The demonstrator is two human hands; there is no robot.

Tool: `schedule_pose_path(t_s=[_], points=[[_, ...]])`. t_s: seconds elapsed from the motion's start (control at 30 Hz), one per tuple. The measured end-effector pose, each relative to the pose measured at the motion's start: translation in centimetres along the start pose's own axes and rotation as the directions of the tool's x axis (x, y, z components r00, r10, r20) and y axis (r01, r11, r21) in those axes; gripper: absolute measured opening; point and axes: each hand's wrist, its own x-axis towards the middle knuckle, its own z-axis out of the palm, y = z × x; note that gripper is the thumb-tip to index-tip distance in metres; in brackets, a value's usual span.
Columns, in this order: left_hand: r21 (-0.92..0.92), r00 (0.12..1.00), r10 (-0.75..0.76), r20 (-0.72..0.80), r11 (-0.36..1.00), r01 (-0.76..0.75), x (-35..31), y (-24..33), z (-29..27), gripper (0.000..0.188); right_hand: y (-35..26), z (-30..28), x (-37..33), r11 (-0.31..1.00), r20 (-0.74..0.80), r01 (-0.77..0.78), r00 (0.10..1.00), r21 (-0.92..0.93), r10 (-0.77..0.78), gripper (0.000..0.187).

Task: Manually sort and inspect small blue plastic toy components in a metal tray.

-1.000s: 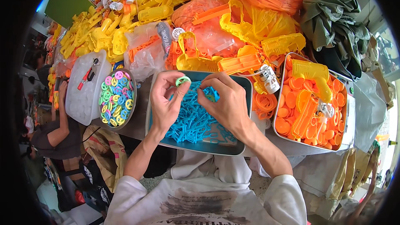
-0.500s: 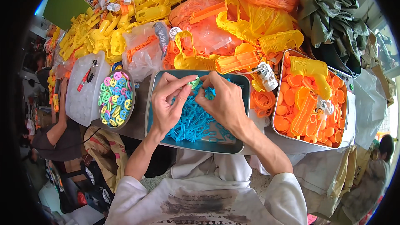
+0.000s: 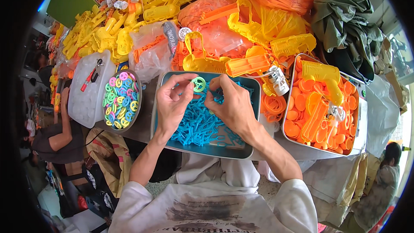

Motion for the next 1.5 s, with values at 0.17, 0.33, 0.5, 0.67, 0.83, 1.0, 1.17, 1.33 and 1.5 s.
schedule_pose_path(t_s=[0.17, 0.33, 0.5, 0.67, 0.83, 1.0, 1.17, 1.33, 1.5], points=[[0.003, 0.999, -0.05, 0.006, 0.999, 0.05, 0.1, 0.1, 0.1, 0.017, 0.2, -0.1, 0.0, 1.0, -0.004, -0.005, 1.0, -0.014, 0.005, 0.027], [0.058, 0.996, -0.089, 0.003, 0.994, 0.088, 0.3, -0.1, -0.2, 0.017, 0.5, 0.0, -0.1, 0.999, 0.022, 0.046, 0.999, -0.028, -0.045, 0.028], [0.129, 0.995, -0.076, -0.062, 0.988, 0.083, 0.1, -0.4, 0.2, 0.017, 0.4, 0.0, -0.1, 0.998, 0.049, 0.051, 0.998, -0.048, -0.049, 0.028], [0.246, 0.994, -0.101, -0.042, 0.963, 0.108, 0.2, -0.8, -0.3, 0.019, 0.6, 0.0, -0.4, 0.994, 0.106, 0.019, 0.994, -0.107, -0.008, 0.027], [0.3, 0.997, -0.073, -0.026, 0.951, 0.077, 0.1, -0.5, 0.0, 0.018, 0.2, -0.1, -0.3, 0.991, 0.145, -0.035, 0.988, -0.133, 0.054, 0.026], [0.3, 0.997, -0.073, -0.026, 0.951, 0.078, 0.7, -0.5, -0.8, 0.017, 0.5, 0.0, 0.1, 0.998, 0.173, 0.049, 0.984, -0.025, -0.044, 0.02], [0.211, 1.0, -0.025, -0.018, 0.977, 0.028, 0.6, -0.5, -0.4, 0.017, 0.1, -0.1, 0.1, 0.984, 0.108, -0.098, 0.991, 0.147, 0.082, 0.012], [0.227, 0.99, 0.134, 0.048, 0.964, -0.141, 0.4, -0.3, -0.6, 0.022, -0.2, 0.1, -0.1, 0.976, 0.085, -0.129, 0.99, 0.176, 0.115, 0.025], [0.207, 0.954, 0.216, 0.207, 0.944, -0.259, 0.4, 0.0, -0.3, 0.032, 0.2, 0.1, -0.1, 0.98, 0.093, -0.128, 0.989, 0.153, 0.115, 0.028]])
